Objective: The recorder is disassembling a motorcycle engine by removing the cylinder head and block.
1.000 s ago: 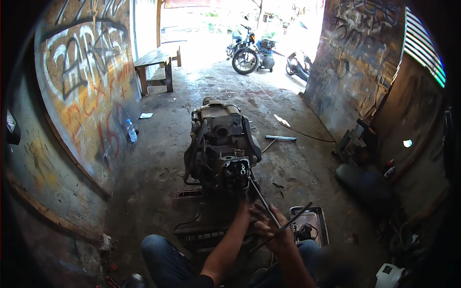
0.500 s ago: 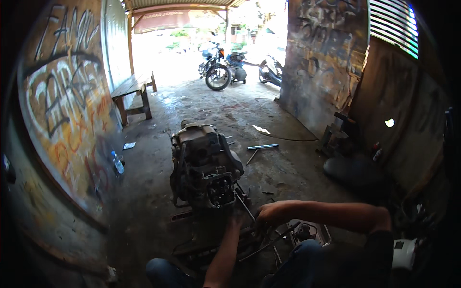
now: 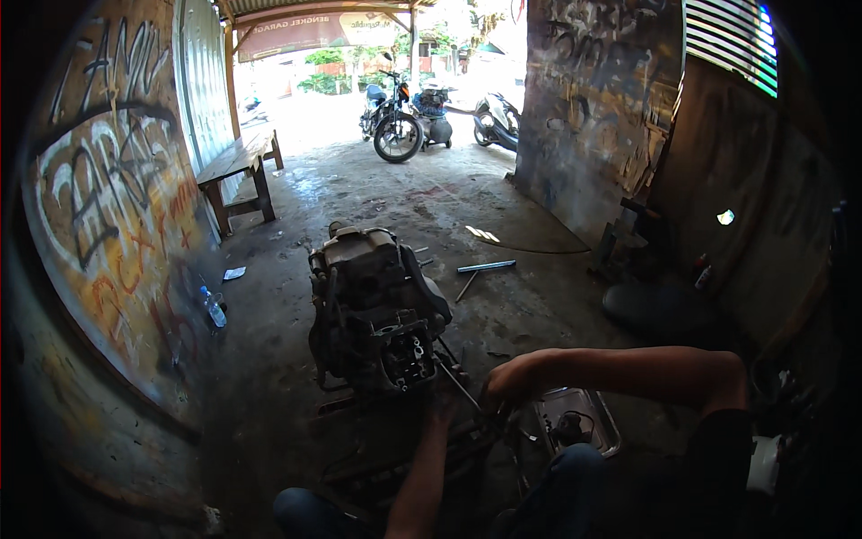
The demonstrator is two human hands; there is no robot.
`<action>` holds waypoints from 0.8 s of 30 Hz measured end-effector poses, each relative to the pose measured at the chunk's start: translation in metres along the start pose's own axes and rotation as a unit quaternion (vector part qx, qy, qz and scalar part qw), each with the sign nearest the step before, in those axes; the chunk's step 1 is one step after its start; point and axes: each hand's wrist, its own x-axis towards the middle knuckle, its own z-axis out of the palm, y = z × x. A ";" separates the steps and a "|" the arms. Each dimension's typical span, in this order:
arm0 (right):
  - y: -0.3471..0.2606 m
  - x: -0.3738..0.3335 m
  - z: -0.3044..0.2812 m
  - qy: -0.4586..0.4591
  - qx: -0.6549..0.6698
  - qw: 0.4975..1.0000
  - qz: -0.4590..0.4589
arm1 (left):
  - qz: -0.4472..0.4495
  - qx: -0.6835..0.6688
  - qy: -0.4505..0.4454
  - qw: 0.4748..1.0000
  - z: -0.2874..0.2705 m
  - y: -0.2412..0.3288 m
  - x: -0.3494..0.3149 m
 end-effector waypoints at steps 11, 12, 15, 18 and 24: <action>0.005 0.000 0.017 0.061 0.328 0.941 0.056 | -0.011 0.022 -0.115 0.993 0.007 -0.003 -0.002; 0.011 0.006 0.016 0.041 0.324 0.944 0.045 | -0.013 0.008 -0.126 0.992 0.011 0.000 -0.007; -0.013 -0.007 0.011 0.051 0.368 0.902 0.219 | 0.074 0.095 -0.013 0.993 0.019 -0.031 -0.009; 0.000 0.018 0.012 0.030 0.414 0.878 0.237 | 0.100 0.077 0.024 0.992 0.030 -0.011 -0.029; 0.001 0.004 0.014 0.044 0.462 0.876 0.131 | -0.001 0.017 -0.098 0.995 0.050 -0.035 -0.026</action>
